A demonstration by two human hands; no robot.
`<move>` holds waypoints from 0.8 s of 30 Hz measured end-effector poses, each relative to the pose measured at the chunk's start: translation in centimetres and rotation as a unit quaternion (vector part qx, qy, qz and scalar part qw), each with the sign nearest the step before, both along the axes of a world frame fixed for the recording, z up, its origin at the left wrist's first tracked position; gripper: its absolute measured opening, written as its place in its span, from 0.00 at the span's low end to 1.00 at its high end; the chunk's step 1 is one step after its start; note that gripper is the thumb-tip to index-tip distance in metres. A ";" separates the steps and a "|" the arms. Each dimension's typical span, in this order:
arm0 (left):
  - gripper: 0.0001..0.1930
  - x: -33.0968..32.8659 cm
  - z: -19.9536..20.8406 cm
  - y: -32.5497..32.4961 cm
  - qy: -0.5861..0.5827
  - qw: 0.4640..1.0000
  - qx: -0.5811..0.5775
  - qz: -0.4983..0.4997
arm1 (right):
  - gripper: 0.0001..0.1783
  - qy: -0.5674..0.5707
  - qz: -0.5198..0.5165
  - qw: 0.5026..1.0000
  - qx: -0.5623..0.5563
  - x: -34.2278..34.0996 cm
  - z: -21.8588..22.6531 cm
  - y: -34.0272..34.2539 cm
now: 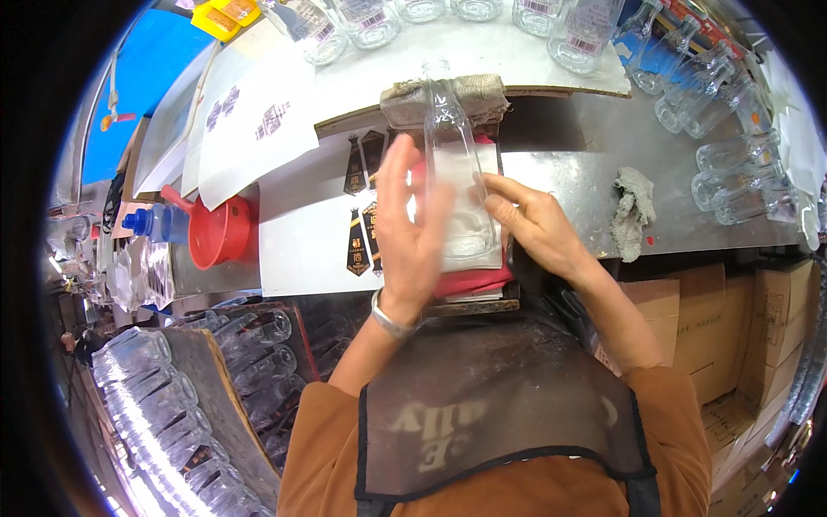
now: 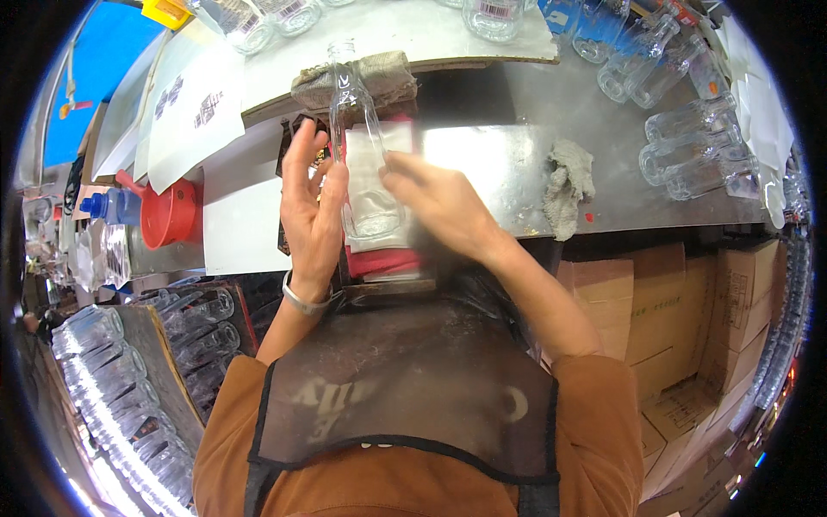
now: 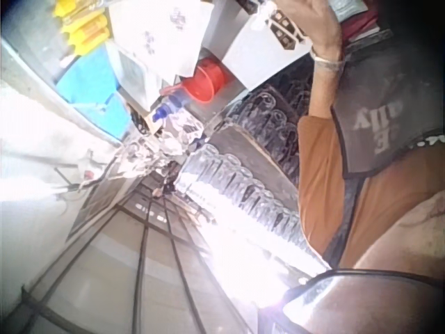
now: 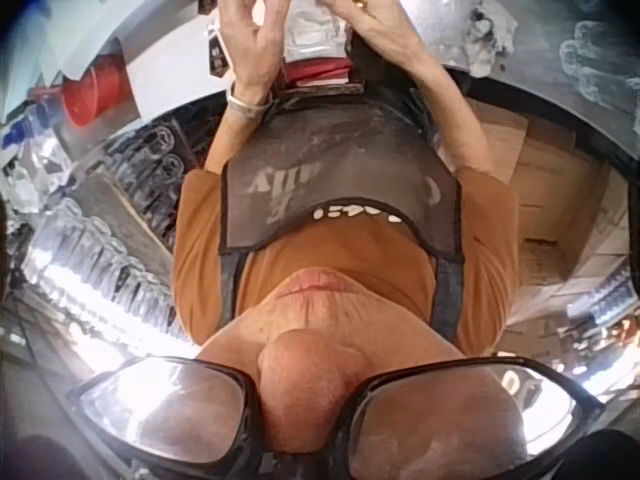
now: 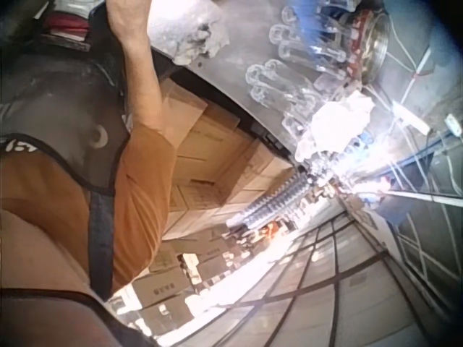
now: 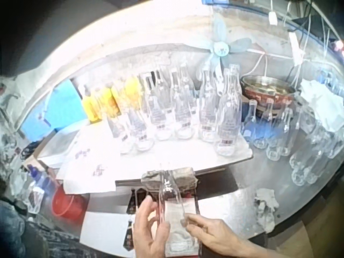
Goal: The person repeatedly picks clear plastic bottles, places them on a padded stand, applies a printed label to the bottle surface, and smooths it with a black squeegee. The person then sets the labeled bottle aside and repeats the process with additional bottles.
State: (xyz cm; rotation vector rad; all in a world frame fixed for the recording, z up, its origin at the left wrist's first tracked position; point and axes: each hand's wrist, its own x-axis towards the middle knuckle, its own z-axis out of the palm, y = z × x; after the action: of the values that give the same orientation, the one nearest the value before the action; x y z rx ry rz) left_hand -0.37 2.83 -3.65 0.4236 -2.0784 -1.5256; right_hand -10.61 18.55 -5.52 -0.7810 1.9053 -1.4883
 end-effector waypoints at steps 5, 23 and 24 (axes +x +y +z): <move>0.30 -0.1 -1.9 -1.1 -0.034 0.958 0.277 -0.068 | 0.27 0.103 -0.043 0.993 0.025 1.5 4.5 0.3; 0.34 -0.7 -1.7 0.5 0.029 0.976 0.213 -0.041 | 0.27 0.151 -0.038 0.988 0.010 2.8 1.1 0.2; 0.34 -0.7 -1.6 0.6 0.036 0.968 0.244 -0.047 | 0.27 0.152 -0.042 0.987 0.017 2.9 1.1 0.4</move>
State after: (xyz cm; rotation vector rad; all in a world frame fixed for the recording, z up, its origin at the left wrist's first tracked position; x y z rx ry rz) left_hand -1.10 3.40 -5.26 0.4397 -1.6725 -2.0823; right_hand -7.73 18.98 -4.41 -0.9681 2.2056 -1.4487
